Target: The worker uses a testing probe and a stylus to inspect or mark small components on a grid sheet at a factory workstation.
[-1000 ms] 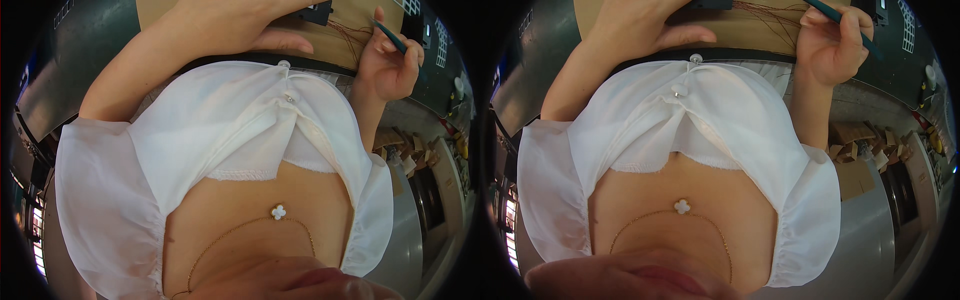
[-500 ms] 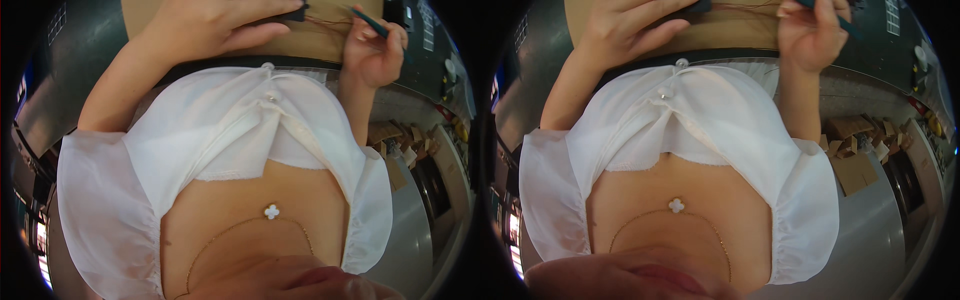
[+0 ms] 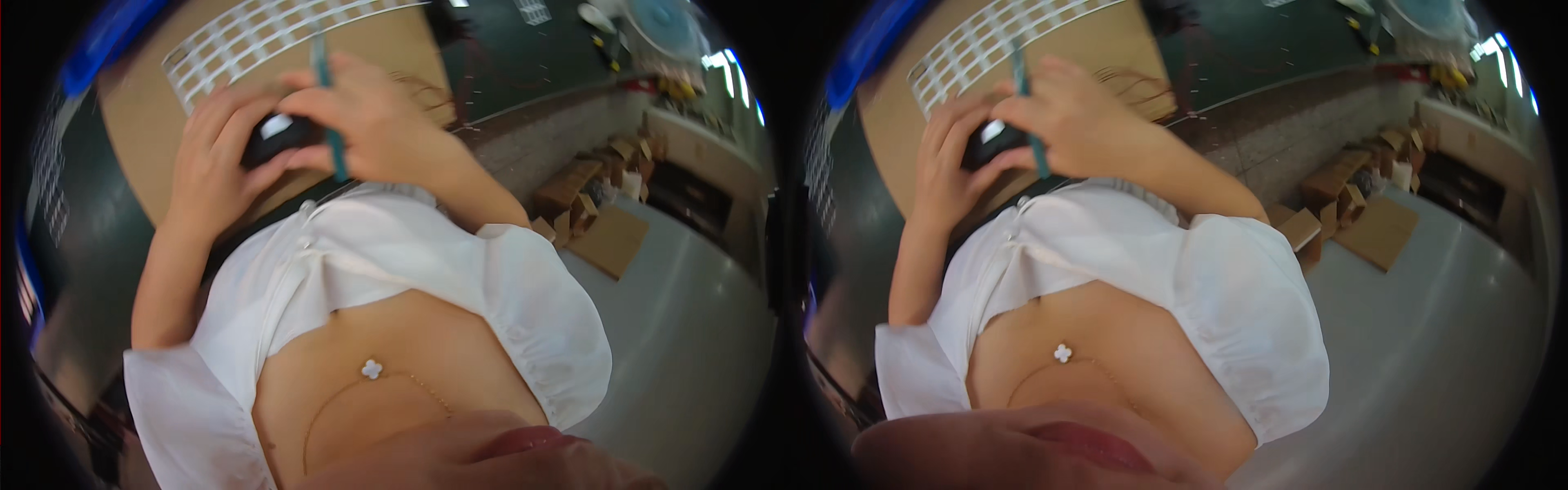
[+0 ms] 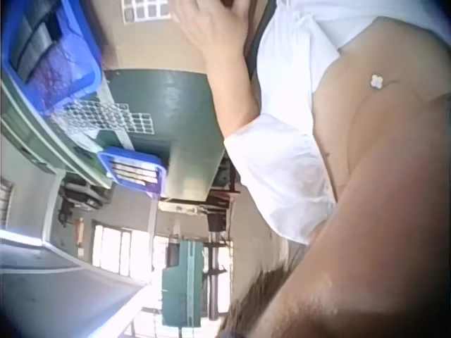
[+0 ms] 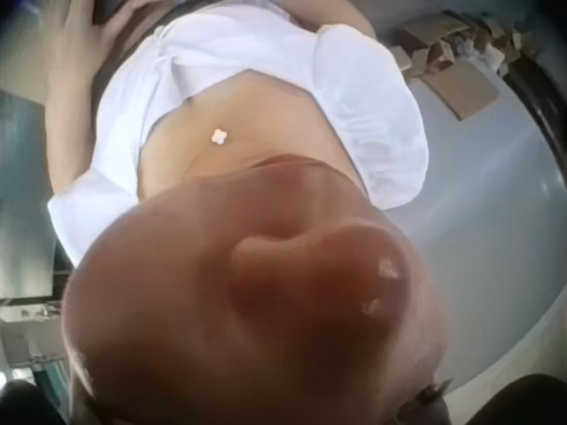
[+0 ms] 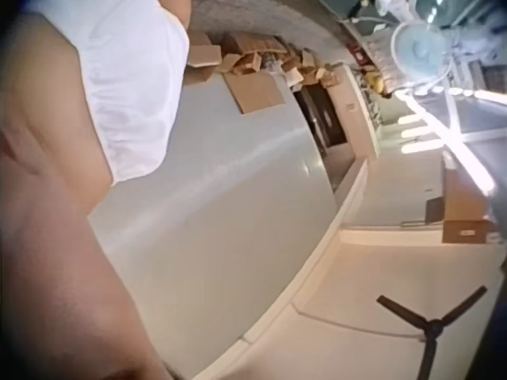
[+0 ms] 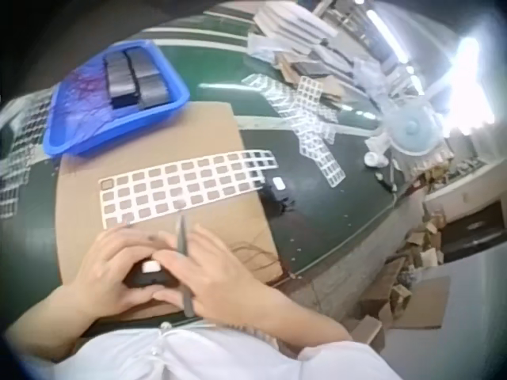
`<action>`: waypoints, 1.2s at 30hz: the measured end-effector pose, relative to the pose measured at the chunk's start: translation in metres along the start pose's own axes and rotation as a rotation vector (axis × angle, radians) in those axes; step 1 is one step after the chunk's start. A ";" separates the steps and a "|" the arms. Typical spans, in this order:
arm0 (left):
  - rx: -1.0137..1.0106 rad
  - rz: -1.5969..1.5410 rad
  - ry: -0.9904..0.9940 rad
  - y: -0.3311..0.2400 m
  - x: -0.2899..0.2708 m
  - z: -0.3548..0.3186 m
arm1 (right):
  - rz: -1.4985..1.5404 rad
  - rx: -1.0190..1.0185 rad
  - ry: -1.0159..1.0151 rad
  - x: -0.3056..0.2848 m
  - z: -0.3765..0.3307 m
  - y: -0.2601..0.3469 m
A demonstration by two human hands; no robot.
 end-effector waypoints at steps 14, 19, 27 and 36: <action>-0.224 -0.068 0.036 -0.002 0.004 -0.001 | -0.196 -0.117 -0.119 0.004 0.001 -0.007; -0.276 0.006 0.035 0.006 0.009 -0.011 | -0.097 -0.023 -0.230 -0.007 0.000 -0.014; -0.114 -0.179 -0.088 0.004 -0.004 -0.011 | -0.113 0.225 -0.693 -0.118 -0.028 -0.045; -0.088 -1.062 -0.313 -0.013 -0.055 0.043 | 0.288 0.412 -0.897 -0.153 -0.050 -0.043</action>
Point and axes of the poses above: each hand's wrist, its own z-axis towards the middle knuckle, its own x-axis out of the palm, y = z × x, the point moved 1 cm from there along z, towards the middle knuckle, and after that the axes turned 5 degrees about x, right-handed, at the moved point
